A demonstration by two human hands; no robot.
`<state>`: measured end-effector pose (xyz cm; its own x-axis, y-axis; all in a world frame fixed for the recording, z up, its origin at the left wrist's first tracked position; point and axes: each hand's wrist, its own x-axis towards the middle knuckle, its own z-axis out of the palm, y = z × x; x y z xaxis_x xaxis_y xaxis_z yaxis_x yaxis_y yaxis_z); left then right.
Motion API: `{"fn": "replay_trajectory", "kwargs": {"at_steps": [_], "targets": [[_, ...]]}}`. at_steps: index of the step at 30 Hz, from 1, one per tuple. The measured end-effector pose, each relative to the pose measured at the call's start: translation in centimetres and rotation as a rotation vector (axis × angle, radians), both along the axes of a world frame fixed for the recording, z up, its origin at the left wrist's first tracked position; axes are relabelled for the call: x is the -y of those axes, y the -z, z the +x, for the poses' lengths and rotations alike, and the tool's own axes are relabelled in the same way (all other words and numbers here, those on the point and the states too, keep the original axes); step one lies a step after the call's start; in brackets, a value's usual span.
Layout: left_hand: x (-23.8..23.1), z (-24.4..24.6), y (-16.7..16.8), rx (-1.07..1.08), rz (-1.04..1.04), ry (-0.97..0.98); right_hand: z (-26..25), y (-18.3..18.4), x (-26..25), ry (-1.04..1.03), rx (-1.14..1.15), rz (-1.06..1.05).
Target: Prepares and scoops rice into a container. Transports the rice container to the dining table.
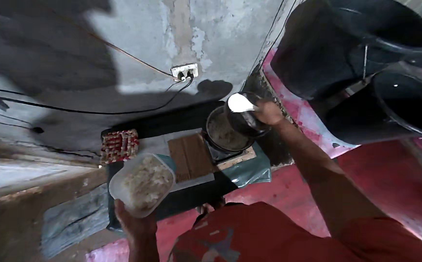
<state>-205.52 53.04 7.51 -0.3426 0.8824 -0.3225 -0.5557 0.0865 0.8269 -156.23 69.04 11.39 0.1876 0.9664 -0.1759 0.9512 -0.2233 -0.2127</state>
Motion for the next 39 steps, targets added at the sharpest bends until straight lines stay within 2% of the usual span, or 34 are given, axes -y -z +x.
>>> {"fn": "replay_trajectory", "kwargs": {"at_steps": [4, 8, 20, 29, 39], "targets": [[0.4, 0.0, -0.2, 0.03, 0.034, -0.01, -4.6, 0.6, -2.7, -0.048, 0.017, -0.066], [1.4, -0.9, 0.2, 0.006, 0.015, -0.039, -6.7, 1.6, -3.7, -0.047, 0.035, -0.106], [1.8, -1.5, 1.5, 0.003, -0.072, -0.006, -9.7, -0.3, -0.6, -0.02, 0.026, -0.334], [-0.6, 1.0, 0.4, -0.026, -0.012, 0.086, -9.5, 0.7, 0.9, 0.071, -0.051, -0.212], [-0.7, 3.1, -0.2, -0.016, -0.04, 0.088, -9.1, 1.9, 1.0, -0.011, -0.031, -0.159]]}}
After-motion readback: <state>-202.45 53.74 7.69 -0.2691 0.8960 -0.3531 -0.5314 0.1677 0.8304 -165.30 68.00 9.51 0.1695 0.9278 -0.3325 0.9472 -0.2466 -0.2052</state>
